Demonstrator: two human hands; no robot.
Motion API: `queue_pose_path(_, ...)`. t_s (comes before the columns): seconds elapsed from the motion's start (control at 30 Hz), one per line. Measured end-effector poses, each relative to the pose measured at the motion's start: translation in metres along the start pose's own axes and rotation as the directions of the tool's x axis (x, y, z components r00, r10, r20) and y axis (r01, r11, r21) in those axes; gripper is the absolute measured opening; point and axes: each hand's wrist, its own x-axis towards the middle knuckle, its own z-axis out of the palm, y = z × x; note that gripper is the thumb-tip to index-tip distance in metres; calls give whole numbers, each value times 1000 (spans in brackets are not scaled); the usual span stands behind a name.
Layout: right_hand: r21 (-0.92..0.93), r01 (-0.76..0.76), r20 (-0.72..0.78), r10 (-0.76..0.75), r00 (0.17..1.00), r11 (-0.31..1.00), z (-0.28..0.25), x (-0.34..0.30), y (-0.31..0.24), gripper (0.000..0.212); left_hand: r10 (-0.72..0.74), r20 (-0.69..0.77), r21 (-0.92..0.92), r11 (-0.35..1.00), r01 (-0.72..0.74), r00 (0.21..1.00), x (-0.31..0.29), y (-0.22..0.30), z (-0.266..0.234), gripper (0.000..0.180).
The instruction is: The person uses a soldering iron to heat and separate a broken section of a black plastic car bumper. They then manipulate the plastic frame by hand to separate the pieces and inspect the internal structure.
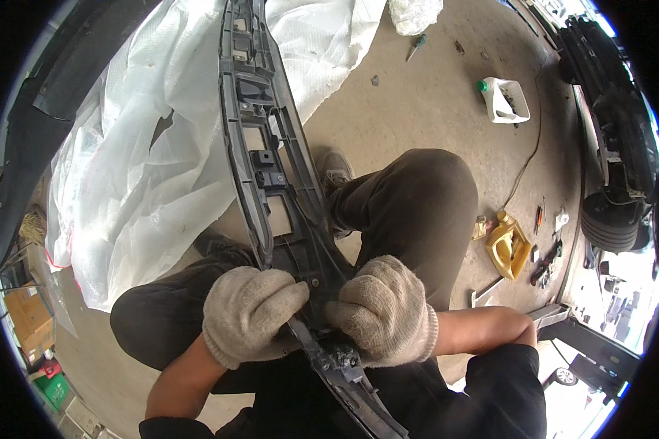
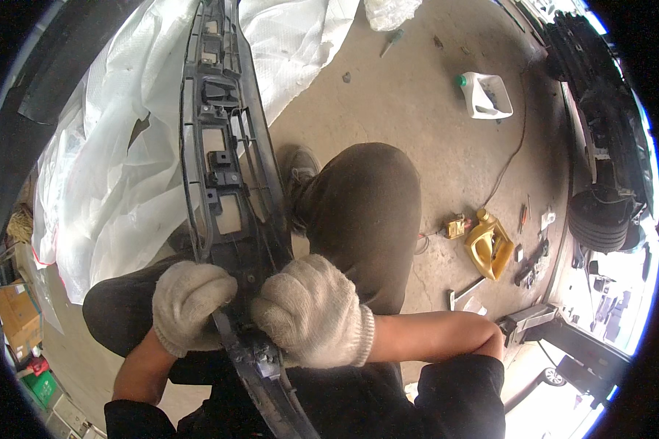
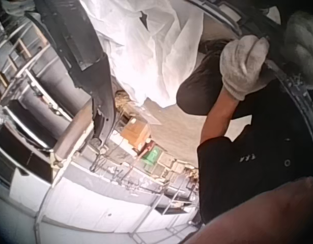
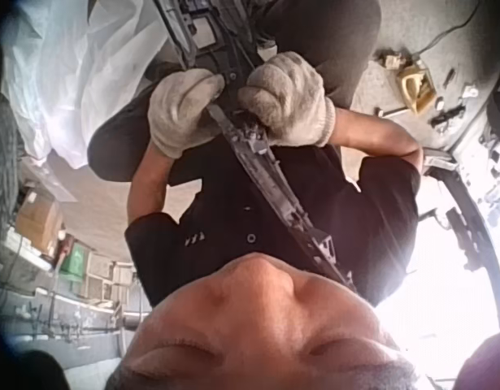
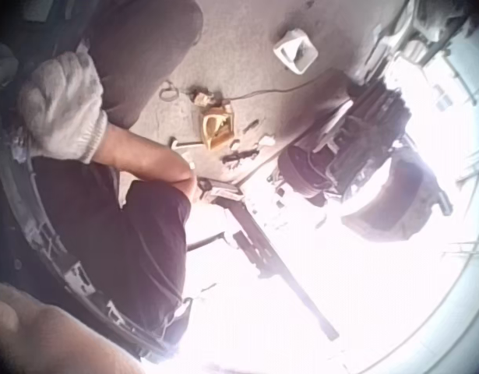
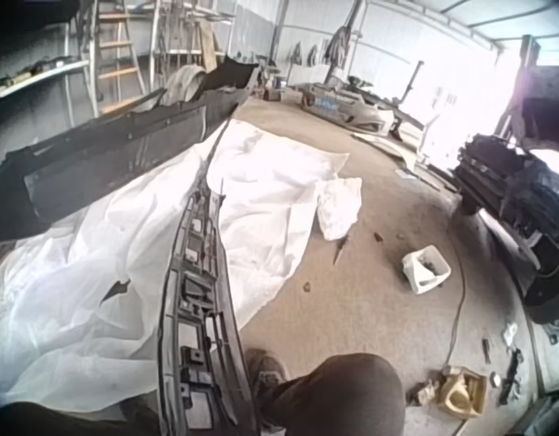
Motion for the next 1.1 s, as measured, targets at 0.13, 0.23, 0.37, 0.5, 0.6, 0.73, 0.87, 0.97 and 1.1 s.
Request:
queue_pose_path(0.13,17,38,44,-39,998,999,2,3,5,32,-2,-14,3,1000,2,1000,1,0,0,70)
queue_pose_path(0.23,57,64,70,-67,995,996,0,7,7,35,3,-55,23,1000,-2,998,1,2,3,69)
queue_pose_path(0.37,72,84,47,-87,995,994,3,11,9,37,-8,-47,22,1000,9,999,1,2,2,67)
queue_pose_path(0.5,44,64,57,-66,996,997,1,12,6,35,-11,-50,20,1000,12,999,1,3,1,67)
queue_pose_path(0.6,-7,70,75,-70,995,997,2,5,6,41,-19,-76,26,999,22,997,-1,4,3,67)
queue_pose_path(0.73,-22,8,11,-8,1000,1000,-3,2,0,48,4,-109,61,998,3,994,0,5,6,69)
queue_pose_path(0.87,16,-45,80,44,996,999,-21,-6,-6,59,66,-146,99,994,-52,987,-1,7,7,72)
queue_pose_path(0.97,28,20,44,-21,999,999,-20,-7,-14,63,88,-176,116,991,-68,981,0,10,6,71)
queue_pose_path(1.1,24,15,29,-15,999,1000,-12,-18,-22,65,94,-215,101,992,-74,972,-2,11,8,70)
